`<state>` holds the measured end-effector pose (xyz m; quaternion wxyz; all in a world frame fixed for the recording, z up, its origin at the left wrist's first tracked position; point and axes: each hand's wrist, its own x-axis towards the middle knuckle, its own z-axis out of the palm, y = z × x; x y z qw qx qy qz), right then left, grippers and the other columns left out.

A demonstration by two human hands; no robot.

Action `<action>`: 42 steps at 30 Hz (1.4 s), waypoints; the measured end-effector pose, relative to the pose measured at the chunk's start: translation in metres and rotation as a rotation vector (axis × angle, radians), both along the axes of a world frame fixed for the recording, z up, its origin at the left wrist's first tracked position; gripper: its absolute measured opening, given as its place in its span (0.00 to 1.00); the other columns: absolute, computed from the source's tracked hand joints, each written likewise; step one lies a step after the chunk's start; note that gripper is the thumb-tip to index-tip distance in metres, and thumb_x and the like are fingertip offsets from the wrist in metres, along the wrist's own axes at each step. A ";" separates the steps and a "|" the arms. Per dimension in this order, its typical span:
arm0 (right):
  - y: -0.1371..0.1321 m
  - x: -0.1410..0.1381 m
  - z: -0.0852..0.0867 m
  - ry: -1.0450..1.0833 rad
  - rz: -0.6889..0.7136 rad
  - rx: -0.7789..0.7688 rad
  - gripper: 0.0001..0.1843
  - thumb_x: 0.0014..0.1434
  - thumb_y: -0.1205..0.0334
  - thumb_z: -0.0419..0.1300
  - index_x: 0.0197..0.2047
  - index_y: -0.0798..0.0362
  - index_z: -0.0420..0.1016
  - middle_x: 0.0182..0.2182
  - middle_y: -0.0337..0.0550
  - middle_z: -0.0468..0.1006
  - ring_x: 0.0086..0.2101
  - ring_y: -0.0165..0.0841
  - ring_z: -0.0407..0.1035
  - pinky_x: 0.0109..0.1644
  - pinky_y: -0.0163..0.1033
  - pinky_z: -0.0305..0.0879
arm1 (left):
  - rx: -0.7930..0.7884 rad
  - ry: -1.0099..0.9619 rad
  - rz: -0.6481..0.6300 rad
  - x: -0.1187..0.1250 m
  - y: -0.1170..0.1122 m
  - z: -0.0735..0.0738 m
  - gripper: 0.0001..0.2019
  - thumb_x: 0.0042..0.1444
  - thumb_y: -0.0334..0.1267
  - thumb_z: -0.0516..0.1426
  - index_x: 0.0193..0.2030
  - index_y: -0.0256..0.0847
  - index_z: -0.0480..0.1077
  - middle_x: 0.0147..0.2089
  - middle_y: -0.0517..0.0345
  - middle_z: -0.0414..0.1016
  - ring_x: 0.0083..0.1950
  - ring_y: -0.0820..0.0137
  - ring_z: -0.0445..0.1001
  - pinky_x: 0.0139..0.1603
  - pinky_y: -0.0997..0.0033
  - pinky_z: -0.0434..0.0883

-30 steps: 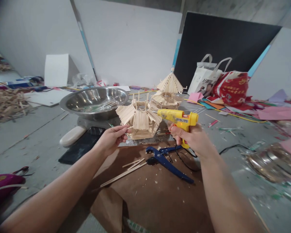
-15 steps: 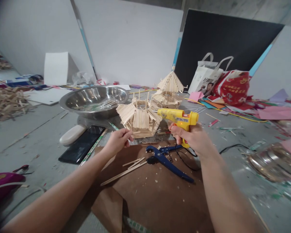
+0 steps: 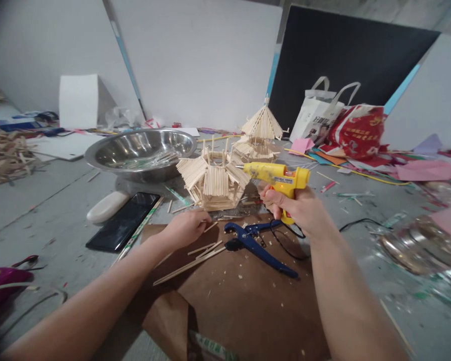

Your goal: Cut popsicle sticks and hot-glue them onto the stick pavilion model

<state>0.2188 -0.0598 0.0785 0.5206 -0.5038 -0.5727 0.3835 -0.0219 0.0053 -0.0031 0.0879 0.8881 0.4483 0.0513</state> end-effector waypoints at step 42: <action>-0.005 -0.002 0.006 0.066 0.022 0.047 0.09 0.46 0.55 0.61 0.28 0.52 0.69 0.12 0.33 0.65 0.15 0.25 0.60 0.18 0.33 0.58 | 0.050 0.223 -0.062 0.064 -0.003 0.020 0.11 0.51 0.26 0.47 0.33 0.32 0.71 0.35 0.40 0.73 0.39 0.60 0.72 0.38 0.63 0.67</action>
